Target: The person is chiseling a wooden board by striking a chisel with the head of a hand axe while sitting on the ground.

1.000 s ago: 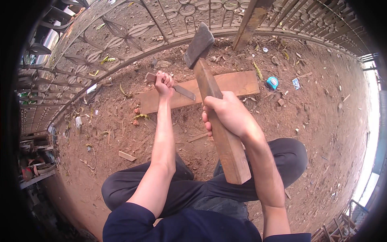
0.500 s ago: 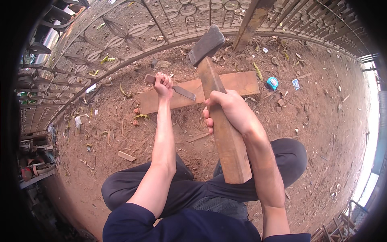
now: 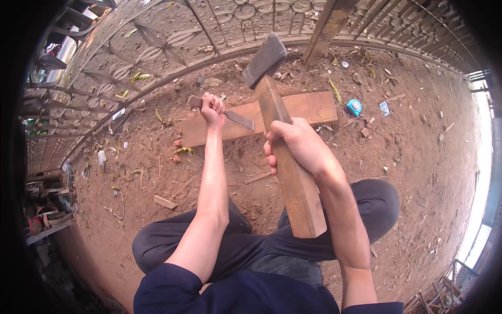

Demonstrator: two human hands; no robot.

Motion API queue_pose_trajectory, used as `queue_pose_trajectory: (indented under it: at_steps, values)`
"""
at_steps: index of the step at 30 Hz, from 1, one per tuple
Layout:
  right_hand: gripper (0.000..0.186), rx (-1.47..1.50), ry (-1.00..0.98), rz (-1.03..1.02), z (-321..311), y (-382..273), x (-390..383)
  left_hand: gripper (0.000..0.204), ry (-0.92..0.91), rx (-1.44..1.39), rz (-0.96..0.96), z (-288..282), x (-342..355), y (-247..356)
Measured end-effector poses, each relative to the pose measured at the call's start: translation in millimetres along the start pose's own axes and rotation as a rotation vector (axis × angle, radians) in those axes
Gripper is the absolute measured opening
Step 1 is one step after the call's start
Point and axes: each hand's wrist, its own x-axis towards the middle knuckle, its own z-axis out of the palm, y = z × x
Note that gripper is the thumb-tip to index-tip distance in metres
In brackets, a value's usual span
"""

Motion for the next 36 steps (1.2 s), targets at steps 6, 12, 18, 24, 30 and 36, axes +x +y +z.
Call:
queue_pose_trajectory:
  at_steps: [6, 12, 18, 24, 30, 36]
  values:
    - [0.020, -0.056, -0.010, -0.004, 2, 1, 2, 0.026, -0.064, 0.035, 0.011, 17, -4, -3]
    - [0.015, -0.080, 0.012, -0.003, 7, -1, 0, 0.027, -0.064, 0.145, 0.018, 43, -13, -8]
    - [0.014, -0.072, 0.014, -0.014, 8, 0, 2, 0.023, 0.076, 0.294, 0.136, 72, -16, -19]
    - [0.020, -0.113, 0.002, -0.017, 3, 2, 1, 0.025, -0.287, 0.206, -0.032, 53, -10, -11]
    - [0.019, -0.127, 0.016, -0.012, 7, 0, -2, 0.025, -0.303, 0.178, -0.065, 40, -7, -10]
    - [0.018, -0.121, -0.004, -0.027, 4, 1, -2, 0.025, -0.280, 0.174, -0.042, 39, -10, -9]
